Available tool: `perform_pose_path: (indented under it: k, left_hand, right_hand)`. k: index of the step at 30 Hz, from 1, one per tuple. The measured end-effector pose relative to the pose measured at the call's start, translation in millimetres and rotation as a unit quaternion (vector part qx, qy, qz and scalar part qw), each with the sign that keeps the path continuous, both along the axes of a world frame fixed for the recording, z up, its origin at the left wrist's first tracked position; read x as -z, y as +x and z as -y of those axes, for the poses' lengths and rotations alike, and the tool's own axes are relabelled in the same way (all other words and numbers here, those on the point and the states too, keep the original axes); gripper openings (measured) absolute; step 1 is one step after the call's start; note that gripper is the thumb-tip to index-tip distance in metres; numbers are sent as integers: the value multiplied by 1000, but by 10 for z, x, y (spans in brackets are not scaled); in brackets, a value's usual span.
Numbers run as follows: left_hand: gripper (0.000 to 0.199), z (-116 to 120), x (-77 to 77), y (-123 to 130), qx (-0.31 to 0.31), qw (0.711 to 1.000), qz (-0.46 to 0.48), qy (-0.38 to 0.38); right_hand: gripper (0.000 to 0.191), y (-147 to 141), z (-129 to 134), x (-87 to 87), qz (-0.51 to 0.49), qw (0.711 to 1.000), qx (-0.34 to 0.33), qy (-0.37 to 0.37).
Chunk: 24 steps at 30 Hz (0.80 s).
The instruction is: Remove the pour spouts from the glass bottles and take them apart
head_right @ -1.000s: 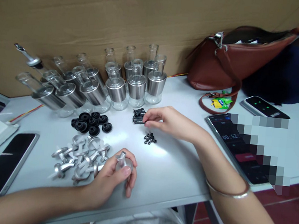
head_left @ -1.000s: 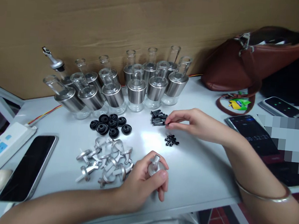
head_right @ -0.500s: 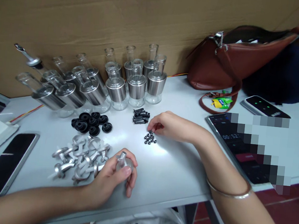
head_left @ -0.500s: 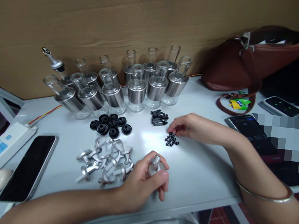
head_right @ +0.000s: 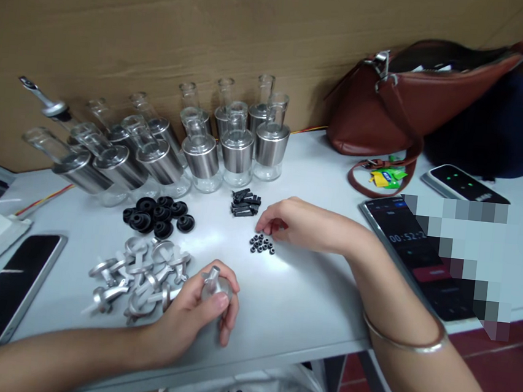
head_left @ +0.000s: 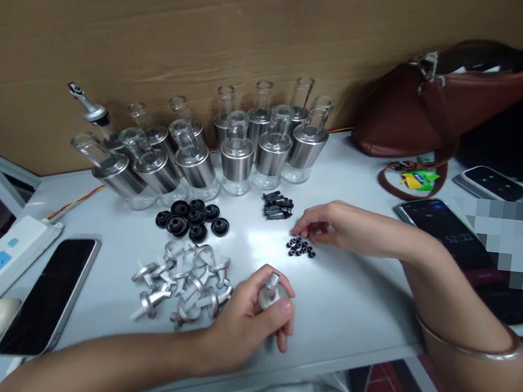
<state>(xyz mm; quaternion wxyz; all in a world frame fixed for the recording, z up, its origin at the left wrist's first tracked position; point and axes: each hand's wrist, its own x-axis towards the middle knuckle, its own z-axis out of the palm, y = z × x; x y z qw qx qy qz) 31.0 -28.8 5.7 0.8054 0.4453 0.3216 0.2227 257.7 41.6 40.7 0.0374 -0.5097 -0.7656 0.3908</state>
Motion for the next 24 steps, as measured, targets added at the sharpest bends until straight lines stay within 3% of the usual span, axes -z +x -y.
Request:
perform_pose_path:
  k: [4,9,24]
  left_hand:
    - [42,-5,-2,3,-1,1000,-3,2]
    - [41,4,-42,25,-13,1000,-20,-20]
    - [31,20,-24,14,1,999,-40,-2]
  right_hand:
    - [10,75,9,7,7,999,11,-49]
    - [26,61,35,53,64,997,3,-31]
    - [36,10,29,14,47,999,14,-13]
